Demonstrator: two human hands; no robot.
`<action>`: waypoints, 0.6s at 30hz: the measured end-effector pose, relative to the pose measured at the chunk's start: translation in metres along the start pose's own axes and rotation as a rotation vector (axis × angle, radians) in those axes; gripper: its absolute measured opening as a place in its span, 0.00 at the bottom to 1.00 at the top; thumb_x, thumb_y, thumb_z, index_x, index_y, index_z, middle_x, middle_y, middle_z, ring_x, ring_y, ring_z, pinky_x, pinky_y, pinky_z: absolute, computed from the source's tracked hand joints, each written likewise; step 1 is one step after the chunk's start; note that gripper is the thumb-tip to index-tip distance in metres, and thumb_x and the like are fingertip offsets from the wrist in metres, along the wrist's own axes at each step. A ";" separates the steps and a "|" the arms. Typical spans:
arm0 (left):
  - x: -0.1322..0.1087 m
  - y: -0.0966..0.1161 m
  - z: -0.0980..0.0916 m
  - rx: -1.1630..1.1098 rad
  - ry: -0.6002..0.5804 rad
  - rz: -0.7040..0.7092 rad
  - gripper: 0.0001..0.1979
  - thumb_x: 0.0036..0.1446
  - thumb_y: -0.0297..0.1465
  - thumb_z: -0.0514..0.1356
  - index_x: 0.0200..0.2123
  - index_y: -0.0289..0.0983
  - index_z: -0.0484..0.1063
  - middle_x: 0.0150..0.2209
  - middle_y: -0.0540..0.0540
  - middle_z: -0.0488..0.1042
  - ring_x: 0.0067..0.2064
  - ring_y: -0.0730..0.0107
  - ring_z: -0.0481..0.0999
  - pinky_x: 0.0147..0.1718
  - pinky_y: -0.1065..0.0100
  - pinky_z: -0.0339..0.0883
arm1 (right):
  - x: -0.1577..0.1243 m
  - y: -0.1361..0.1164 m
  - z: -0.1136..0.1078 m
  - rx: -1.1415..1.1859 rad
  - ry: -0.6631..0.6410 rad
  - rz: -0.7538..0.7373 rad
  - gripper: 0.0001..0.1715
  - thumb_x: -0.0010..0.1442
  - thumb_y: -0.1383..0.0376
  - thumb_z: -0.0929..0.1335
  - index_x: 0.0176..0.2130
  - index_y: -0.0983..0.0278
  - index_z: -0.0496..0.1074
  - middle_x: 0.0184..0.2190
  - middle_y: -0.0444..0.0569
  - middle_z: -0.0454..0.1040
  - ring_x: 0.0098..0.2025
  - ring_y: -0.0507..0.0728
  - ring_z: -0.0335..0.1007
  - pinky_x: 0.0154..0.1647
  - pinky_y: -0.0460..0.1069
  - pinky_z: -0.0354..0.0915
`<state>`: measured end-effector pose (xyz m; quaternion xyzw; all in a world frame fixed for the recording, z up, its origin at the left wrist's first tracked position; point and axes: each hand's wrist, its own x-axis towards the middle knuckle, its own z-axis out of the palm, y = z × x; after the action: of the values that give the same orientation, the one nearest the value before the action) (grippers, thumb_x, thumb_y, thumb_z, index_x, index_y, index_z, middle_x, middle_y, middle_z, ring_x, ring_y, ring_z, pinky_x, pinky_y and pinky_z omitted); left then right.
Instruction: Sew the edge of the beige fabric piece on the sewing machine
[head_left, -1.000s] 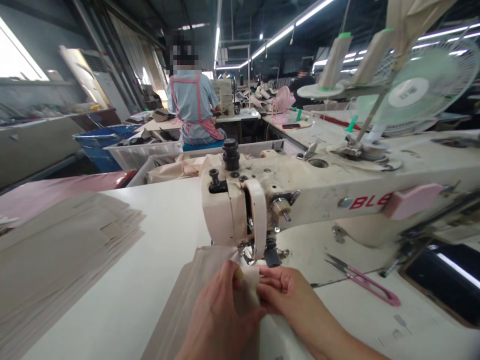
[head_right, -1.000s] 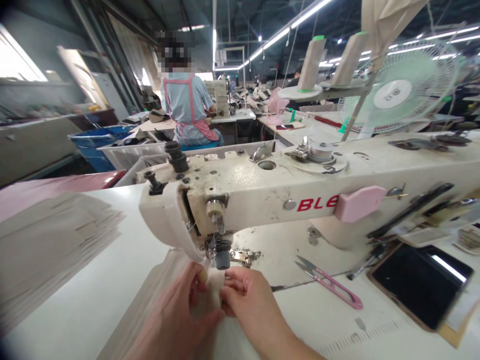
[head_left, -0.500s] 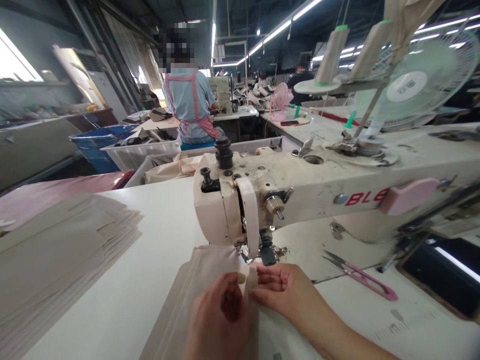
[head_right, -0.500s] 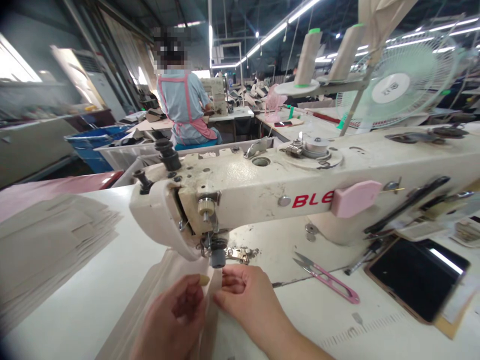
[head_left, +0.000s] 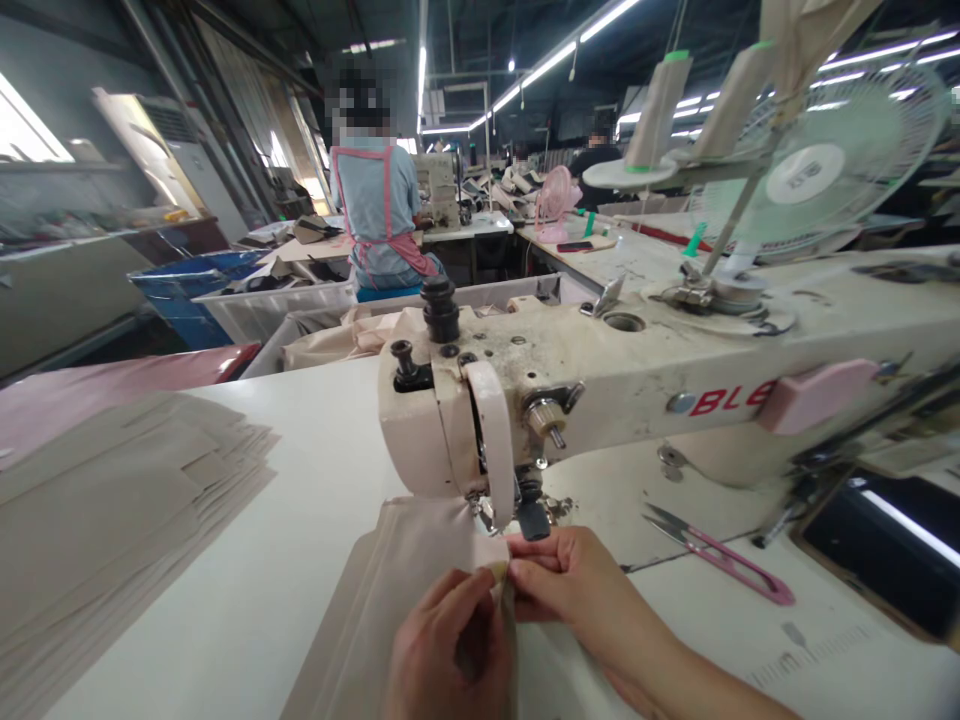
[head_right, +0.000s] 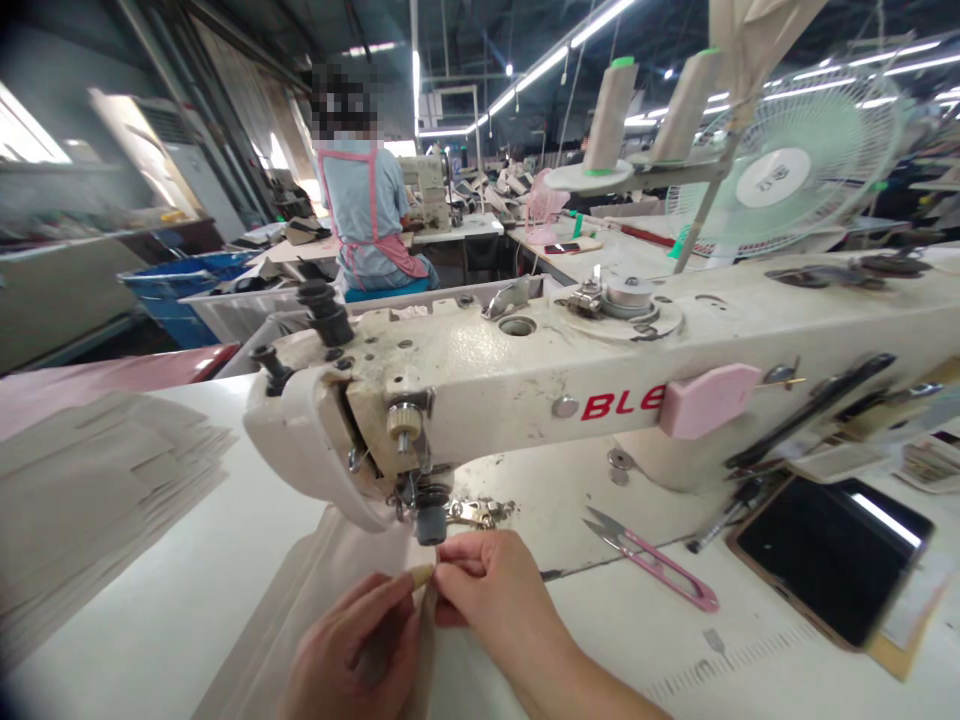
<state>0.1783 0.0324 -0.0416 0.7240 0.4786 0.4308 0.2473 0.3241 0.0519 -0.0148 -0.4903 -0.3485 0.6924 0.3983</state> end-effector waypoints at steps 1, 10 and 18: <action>0.000 0.000 0.000 -0.006 -0.017 0.012 0.11 0.57 0.25 0.53 0.39 0.37 0.74 0.27 0.51 0.69 0.25 0.78 0.70 0.25 0.79 0.62 | -0.002 -0.001 0.000 0.003 -0.003 0.013 0.12 0.48 0.63 0.70 0.33 0.67 0.79 0.25 0.48 0.80 0.29 0.57 0.77 0.37 0.51 0.71; -0.002 0.002 -0.006 -0.072 -0.084 0.056 0.15 0.63 0.24 0.47 0.44 0.37 0.72 0.34 0.45 0.70 0.33 0.72 0.72 0.33 0.76 0.65 | 0.000 0.000 0.003 -0.028 0.021 0.000 0.18 0.50 0.53 0.72 0.26 0.65 0.74 0.21 0.44 0.76 0.27 0.57 0.76 0.37 0.52 0.72; 0.068 -0.013 -0.044 0.055 -0.531 -0.104 0.09 0.60 0.29 0.52 0.33 0.37 0.72 0.33 0.49 0.74 0.35 0.69 0.72 0.36 0.73 0.62 | 0.008 0.005 0.004 -0.156 0.065 -0.116 0.18 0.53 0.52 0.69 0.23 0.63 0.67 0.21 0.43 0.70 0.28 0.58 0.74 0.34 0.55 0.73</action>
<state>0.1455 0.0968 -0.0033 0.7926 0.4450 0.1993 0.3661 0.3177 0.0570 -0.0210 -0.5212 -0.4161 0.6227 0.4093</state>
